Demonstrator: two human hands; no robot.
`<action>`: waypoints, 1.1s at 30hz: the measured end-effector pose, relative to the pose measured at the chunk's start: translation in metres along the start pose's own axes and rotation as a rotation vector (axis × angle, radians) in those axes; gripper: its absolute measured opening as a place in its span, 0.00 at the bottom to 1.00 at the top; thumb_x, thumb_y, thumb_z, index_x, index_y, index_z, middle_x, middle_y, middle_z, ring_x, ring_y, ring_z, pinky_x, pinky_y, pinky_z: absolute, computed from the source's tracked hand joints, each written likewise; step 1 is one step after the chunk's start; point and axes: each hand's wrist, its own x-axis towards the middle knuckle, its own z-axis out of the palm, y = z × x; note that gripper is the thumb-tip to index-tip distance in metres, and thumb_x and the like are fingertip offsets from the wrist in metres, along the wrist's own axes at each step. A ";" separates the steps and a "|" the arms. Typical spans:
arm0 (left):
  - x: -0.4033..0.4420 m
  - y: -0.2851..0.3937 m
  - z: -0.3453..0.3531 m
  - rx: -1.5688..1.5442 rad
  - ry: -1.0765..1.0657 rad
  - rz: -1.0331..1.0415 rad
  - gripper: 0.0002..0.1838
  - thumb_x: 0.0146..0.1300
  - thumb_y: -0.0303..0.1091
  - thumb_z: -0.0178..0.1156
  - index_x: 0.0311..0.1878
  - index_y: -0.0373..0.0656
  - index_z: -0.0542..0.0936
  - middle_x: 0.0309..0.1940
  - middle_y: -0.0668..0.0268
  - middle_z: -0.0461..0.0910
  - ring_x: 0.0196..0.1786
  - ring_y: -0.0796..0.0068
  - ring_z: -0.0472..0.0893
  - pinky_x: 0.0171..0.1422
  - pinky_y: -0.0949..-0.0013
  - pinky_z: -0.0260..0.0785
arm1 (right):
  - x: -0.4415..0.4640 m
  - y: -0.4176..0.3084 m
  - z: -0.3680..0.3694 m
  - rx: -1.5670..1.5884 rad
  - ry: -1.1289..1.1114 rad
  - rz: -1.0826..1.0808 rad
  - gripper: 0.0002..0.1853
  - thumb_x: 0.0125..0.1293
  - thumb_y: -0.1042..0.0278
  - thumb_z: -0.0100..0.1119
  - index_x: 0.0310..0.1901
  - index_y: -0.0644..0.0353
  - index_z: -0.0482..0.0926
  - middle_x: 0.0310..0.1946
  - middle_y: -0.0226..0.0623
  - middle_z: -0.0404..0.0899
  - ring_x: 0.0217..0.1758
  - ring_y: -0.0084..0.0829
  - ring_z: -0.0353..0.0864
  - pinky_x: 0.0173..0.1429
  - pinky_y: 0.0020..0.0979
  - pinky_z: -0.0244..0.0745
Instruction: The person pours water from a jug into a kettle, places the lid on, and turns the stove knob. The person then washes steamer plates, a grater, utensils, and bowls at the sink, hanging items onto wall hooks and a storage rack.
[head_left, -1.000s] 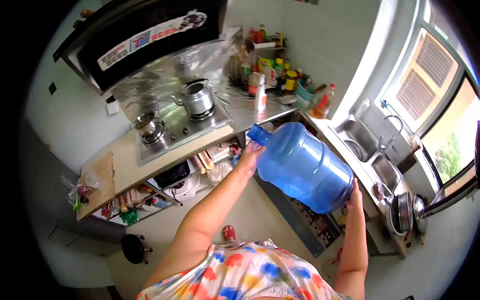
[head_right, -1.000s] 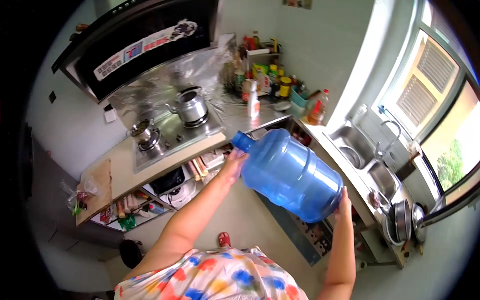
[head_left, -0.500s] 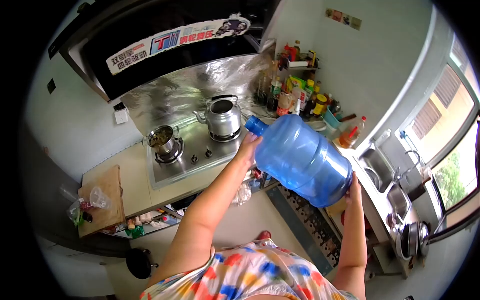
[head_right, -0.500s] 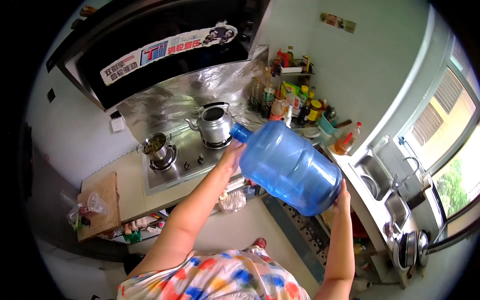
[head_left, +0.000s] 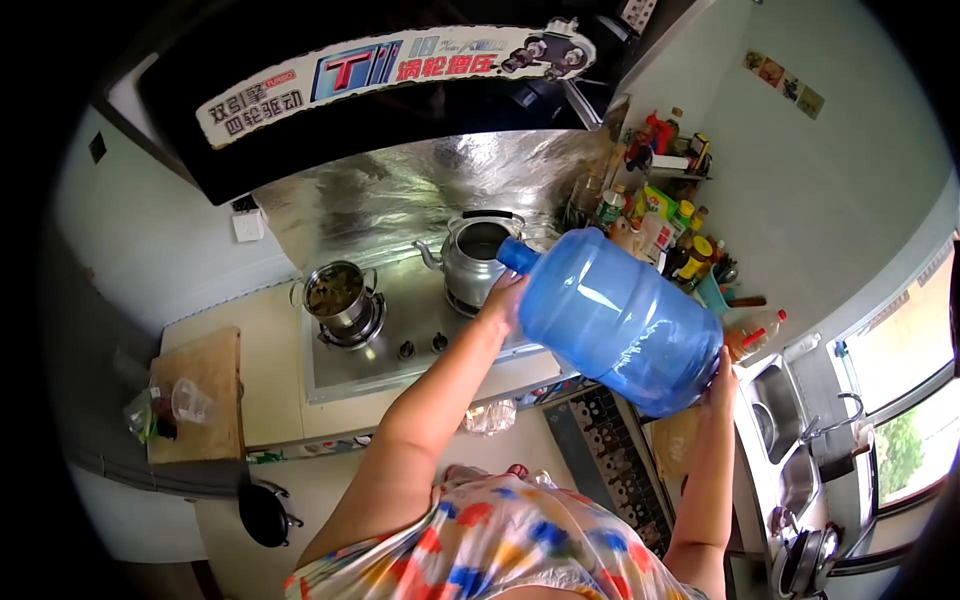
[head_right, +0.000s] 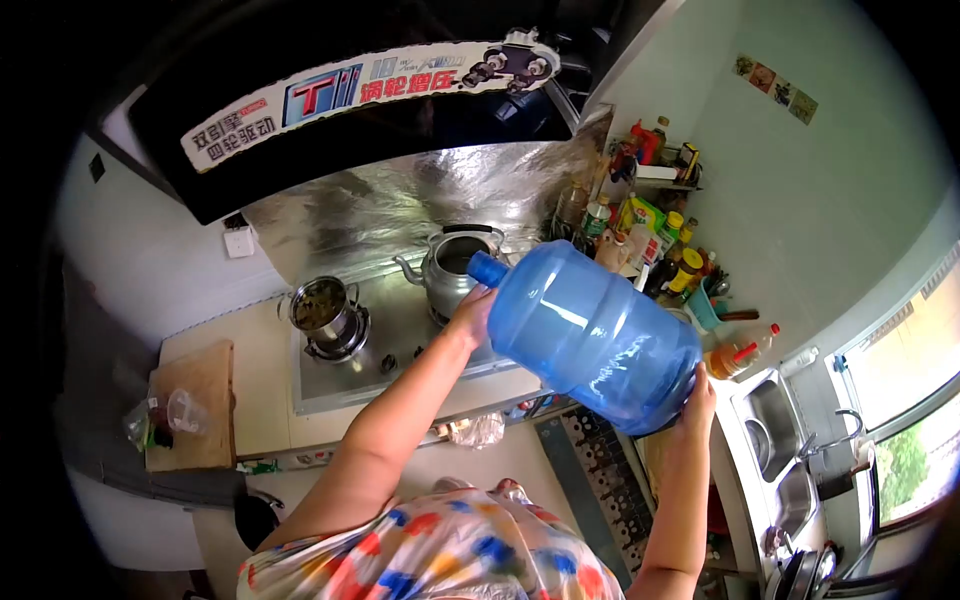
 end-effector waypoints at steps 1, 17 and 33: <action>0.006 0.001 -0.004 -0.039 0.031 -0.020 0.14 0.64 0.33 0.54 0.51 0.40 0.70 0.42 0.64 0.77 0.43 0.74 0.78 0.47 0.69 0.73 | 0.001 -0.005 0.011 0.011 0.014 -0.017 0.20 0.64 0.53 0.53 0.43 0.66 0.76 0.35 0.34 0.78 0.36 0.25 0.77 0.40 0.26 0.73; 0.072 -0.013 -0.089 -0.174 0.014 -0.163 0.12 0.64 0.33 0.49 0.47 0.38 0.72 0.39 0.62 0.78 0.40 0.71 0.79 0.45 0.68 0.72 | 0.025 -0.032 0.099 -0.132 0.081 -0.186 0.18 0.63 0.58 0.55 0.43 0.67 0.76 0.34 0.32 0.78 0.35 0.23 0.76 0.41 0.24 0.72; 0.090 -0.018 -0.104 -0.172 -0.039 -0.190 0.14 0.63 0.35 0.49 0.48 0.37 0.73 0.41 0.62 0.78 0.43 0.71 0.79 0.48 0.68 0.72 | 0.025 -0.059 0.130 -0.238 0.080 -0.262 0.20 0.62 0.58 0.56 0.46 0.70 0.75 0.36 0.33 0.78 0.36 0.23 0.76 0.41 0.23 0.72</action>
